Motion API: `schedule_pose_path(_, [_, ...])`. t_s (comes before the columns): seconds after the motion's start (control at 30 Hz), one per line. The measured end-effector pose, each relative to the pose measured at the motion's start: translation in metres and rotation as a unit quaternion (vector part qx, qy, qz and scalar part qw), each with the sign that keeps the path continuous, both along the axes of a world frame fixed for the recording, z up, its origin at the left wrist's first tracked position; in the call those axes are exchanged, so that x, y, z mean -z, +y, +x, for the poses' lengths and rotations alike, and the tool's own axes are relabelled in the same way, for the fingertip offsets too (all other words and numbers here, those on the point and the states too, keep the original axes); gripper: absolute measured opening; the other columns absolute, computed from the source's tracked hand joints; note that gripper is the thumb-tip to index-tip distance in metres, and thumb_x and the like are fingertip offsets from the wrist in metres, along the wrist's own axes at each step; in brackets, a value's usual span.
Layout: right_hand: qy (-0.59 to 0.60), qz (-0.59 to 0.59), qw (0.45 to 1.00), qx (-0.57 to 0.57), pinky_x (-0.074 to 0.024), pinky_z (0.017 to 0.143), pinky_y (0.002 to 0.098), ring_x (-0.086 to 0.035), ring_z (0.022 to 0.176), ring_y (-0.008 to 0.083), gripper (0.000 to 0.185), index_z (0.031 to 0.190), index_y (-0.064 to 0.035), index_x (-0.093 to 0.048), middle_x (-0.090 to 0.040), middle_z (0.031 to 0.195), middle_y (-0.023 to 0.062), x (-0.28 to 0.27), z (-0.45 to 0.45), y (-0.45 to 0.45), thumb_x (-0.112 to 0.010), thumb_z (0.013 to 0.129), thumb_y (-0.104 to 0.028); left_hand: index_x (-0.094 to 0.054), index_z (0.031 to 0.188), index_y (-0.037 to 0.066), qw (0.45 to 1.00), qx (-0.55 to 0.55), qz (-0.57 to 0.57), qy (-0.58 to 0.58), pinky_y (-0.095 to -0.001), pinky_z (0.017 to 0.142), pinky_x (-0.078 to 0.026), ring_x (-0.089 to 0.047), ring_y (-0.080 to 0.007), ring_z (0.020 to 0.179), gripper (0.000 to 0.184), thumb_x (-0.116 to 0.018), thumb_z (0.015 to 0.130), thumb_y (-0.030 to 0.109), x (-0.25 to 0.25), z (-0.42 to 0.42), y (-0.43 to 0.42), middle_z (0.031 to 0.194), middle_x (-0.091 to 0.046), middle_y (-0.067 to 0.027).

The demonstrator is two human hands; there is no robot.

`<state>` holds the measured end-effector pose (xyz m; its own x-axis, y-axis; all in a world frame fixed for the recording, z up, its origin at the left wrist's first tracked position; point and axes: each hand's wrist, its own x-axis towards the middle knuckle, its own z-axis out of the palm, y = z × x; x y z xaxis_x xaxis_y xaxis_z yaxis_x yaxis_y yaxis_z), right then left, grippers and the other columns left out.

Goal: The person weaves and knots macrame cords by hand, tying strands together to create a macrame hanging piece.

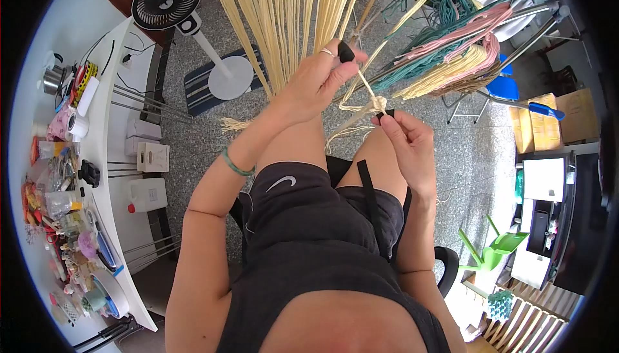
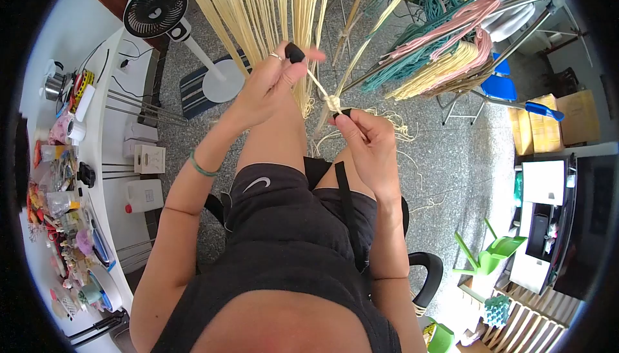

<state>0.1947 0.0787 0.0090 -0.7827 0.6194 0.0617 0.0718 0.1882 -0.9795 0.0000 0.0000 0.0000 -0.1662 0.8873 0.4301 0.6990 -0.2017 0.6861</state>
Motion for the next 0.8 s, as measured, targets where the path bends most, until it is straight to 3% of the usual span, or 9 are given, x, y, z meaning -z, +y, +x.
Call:
schedule_pose_path(0.07, [-0.05,0.011,0.999,-0.017,-0.0315,0.053,0.018,-0.042,0.06,0.0028,0.018,0.079,0.001,-0.061,-0.051,0.064,-0.0009,-0.005,-0.001,-0.003,-0.052,0.089,-0.012,-0.038,0.102,0.006,0.914,0.067,0.101,-0.387,-0.0254,0.069,-0.049,-0.06,-0.0178,0.07,0.02,-0.039,0.095,0.026,0.008,0.018,0.005,0.083,-0.059,-0.0115])
schedule_pose_path(0.1, [-0.058,0.018,0.998,-0.017,-0.0315,0.053,0.018,-0.042,0.06,0.0028,0.018,0.079,0.001,-0.061,-0.051,0.064,-0.0009,-0.009,-0.001,-0.002,-0.052,0.089,-0.012,-0.038,0.102,0.006,0.91,0.069,0.108,-0.394,-0.0254,0.069,-0.049,-0.06,-0.0178,0.07,0.02,-0.039,0.095,0.026,0.008,0.03,0.01,0.083,-0.059,-0.0115])
schedule_pose_path(0.17, [0.022,-0.113,0.993,0.007,-0.0288,0.047,0.0205,-0.037,0.052,0.0035,0.024,0.068,-0.0001,-0.056,-0.046,0.058,-0.0032,-0.01,-0.012,-0.017,-0.05,0.088,-0.011,-0.037,0.09,0.006,0.864,-0.026,0.067,-0.498,-0.0198,0.049,-0.043,-0.052,-0.01,0.051,0.022,-0.037,0.096,0.027,0.004,0.042,0.006,0.068,-0.054,-0.0054])
schedule_pose_path(0.2, [0.043,-0.109,0.993,0.005,-0.0264,0.043,0.0209,-0.034,0.049,0.0026,0.027,0.063,-0.0015,-0.052,-0.043,0.055,-0.0045,-0.006,-0.015,-0.02,-0.05,0.088,-0.011,-0.037,0.086,0.006,0.89,-0.073,0.073,-0.445,-0.0178,0.041,-0.034,-0.043,-0.0047,0.046,0.022,-0.04,0.096,0.026,0.002,0.043,0.003,0.06,-0.047,-0.0006])
schedule_pose_path(0.3, [0.054,-0.149,0.987,0.034,-0.0239,0.041,0.0201,-0.032,0.047,0.0012,0.028,0.06,-0.0023,-0.048,-0.041,0.053,-0.0052,-0.003,-0.018,-0.034,-0.05,0.087,-0.009,-0.038,0.085,0.007,0.939,-0.148,0.132,-0.282,-0.0178,0.039,-0.029,-0.037,-0.0028,0.044,0.02,-0.043,0.095,0.024,0.012,0.032,0.007,0.054,-0.04,0.003])
schedule_pose_path(0.5, [0.075,-0.164,0.983,0.034,-0.0245,0.042,0.0206,-0.032,0.048,0.0011,0.031,0.058,-0.0014,-0.045,-0.036,0.051,-0.0047,0.003,-0.014,-0.046,-0.049,0.088,-0.009,-0.042,0.088,0.005,0.962,-0.157,0.086,-0.208,-0.0188,0.036,-0.026,-0.035,-0.0023,0.039,0.021,-0.047,0.093,0.024,0.003,0.023,0.003,0.05,-0.038,0.0045])
schedule_pose_path(0.6, [0.009,-0.033,0.999,0.02,-0.0295,0.047,0.0214,-0.034,0.053,0.0029,0.028,0.067,-0.0002,-0.047,-0.039,0.056,-0.002,0.003,-0.016,-0.041,-0.049,0.091,-0.015,-0.043,0.093,0.005,0.947,-0.127,0.033,-0.292,-0.0202,0.032,-0.027,-0.035,-0.0046,0.034,0.023,-0.047,0.092,0.028,-0.011,0.027,-0.003,0.048,-0.04,0.0021])
schedule_pose_path(0.67, [0.085,0.096,0.991,0.046,-0.0249,0.043,0.0218,-0.029,0.047,0.0038,0.032,0.064,-0.0019,-0.047,-0.033,0.05,-0.0042,0.003,-0.027,-0.034,-0.046,0.092,-0.017,-0.043,0.094,0.005,0.942,-0.119,0.019,-0.312,-0.0206,0.031,-0.027,-0.035,-0.0056,0.033,0.024,-0.047,0.092,0.029,-0.016,0.032,-0.004,0.047,-0.04,0.0014])
schedule_pose_path(0.8, [0.112,0.09,0.988,0.048,-0.0213,0.041,0.0224,-0.027,0.045,0.0047,0.035,0.069,-0.0015,-0.049,-0.033,0.049,-0.0038,0.007,-0.042,-0.037,-0.043,0.094,-0.024,-0.042,0.092,0.006,0.936,-0.107,-0.016,-0.334,-0.0207,0.031,-0.029,-0.038,-0.0067,0.033,0.026,-0.047,0.092,0.031,-0.014,0.035,-0.004,0.047,-0.043,-0.0007])
